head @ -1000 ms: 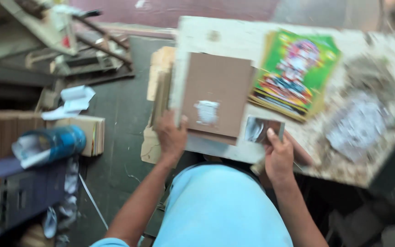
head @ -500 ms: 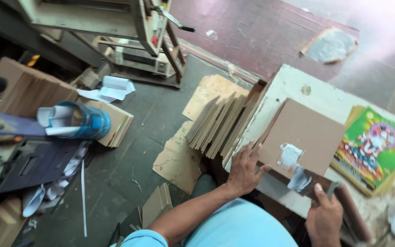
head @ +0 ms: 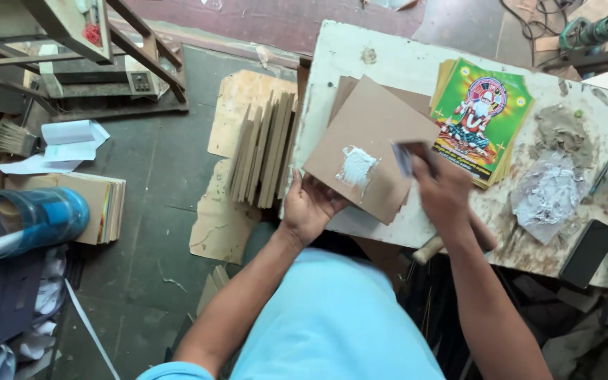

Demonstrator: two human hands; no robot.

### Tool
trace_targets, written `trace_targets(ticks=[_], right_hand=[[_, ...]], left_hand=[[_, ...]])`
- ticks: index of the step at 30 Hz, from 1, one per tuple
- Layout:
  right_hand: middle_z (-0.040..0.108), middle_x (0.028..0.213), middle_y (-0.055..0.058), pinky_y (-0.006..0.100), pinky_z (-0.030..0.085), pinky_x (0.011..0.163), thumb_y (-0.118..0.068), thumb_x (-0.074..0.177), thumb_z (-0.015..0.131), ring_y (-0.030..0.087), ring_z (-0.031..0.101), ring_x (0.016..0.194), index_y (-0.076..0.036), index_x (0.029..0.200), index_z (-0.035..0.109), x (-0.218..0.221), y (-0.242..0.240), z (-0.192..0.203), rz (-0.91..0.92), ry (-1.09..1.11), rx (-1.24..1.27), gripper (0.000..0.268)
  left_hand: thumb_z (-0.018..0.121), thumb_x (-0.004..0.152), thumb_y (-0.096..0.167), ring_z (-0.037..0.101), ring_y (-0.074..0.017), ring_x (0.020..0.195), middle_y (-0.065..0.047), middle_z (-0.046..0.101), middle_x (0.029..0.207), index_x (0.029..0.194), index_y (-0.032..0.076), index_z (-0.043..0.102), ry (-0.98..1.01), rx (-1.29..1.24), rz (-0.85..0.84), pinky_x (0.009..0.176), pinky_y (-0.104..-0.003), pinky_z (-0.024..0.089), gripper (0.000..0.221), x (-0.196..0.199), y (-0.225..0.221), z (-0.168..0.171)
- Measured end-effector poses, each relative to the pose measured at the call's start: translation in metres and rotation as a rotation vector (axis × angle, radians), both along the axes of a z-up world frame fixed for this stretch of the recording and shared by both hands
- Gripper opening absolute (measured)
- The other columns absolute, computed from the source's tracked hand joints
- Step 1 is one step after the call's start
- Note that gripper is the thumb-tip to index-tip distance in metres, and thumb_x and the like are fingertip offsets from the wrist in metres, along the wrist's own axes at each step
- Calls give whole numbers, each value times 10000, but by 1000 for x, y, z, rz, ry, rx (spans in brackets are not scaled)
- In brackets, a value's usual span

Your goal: The person applies paste onto a board, spreads it with a small block, then lays a printed poster over the glued board and smooths it down, stacking finished boards on the workbench. They repeat the process for several boards, at one point squeezing more paste from a green bottle onto a board.

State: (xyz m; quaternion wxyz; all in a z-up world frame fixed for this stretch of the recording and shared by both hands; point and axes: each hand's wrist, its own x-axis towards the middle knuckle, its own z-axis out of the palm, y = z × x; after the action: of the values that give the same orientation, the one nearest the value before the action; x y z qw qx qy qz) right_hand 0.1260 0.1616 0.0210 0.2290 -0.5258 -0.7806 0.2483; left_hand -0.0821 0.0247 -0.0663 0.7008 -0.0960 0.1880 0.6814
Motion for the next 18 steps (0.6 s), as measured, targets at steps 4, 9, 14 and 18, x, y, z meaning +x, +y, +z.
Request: trace_targets(ticks=[4,9,14,18], right_hand=[[710,888,211,466,523,696,-239,1005,683,396,692,794,-71,1089,758,-20,11,-11,141,-120,8,203],[729,877,181,511,520,754,-237,1012,605,403,696,827,-124,1130,753,-68,-14,2,187,-197,-51,220],[736,931,161,495,500,815,-165,975,591,334,699,872,-82,1214,720,-89,-35,-4,427,-216,165,284],[735,971,175,496,474,796,-87,1032,572,350,660,869,-100,1224,733,-59,24,-63,471,-303,188,251]], left_hand=[[225,1164,564,534,-351,1335,-178,490,1514,1577,77,382,89,123,-35,1107,-572,460,658,19,0,-37],[226,1074,624,558,-312,1293,-130,522,1488,1554,122,382,13,154,-43,1073,-518,469,712,19,15,-29],[277,1083,652,523,-259,1383,-105,492,1556,1625,126,342,-14,159,-26,1142,-474,465,758,21,12,-41],[310,1011,697,552,-297,1327,-123,518,1492,1579,133,323,28,278,-35,1025,-510,543,800,19,11,-28]])
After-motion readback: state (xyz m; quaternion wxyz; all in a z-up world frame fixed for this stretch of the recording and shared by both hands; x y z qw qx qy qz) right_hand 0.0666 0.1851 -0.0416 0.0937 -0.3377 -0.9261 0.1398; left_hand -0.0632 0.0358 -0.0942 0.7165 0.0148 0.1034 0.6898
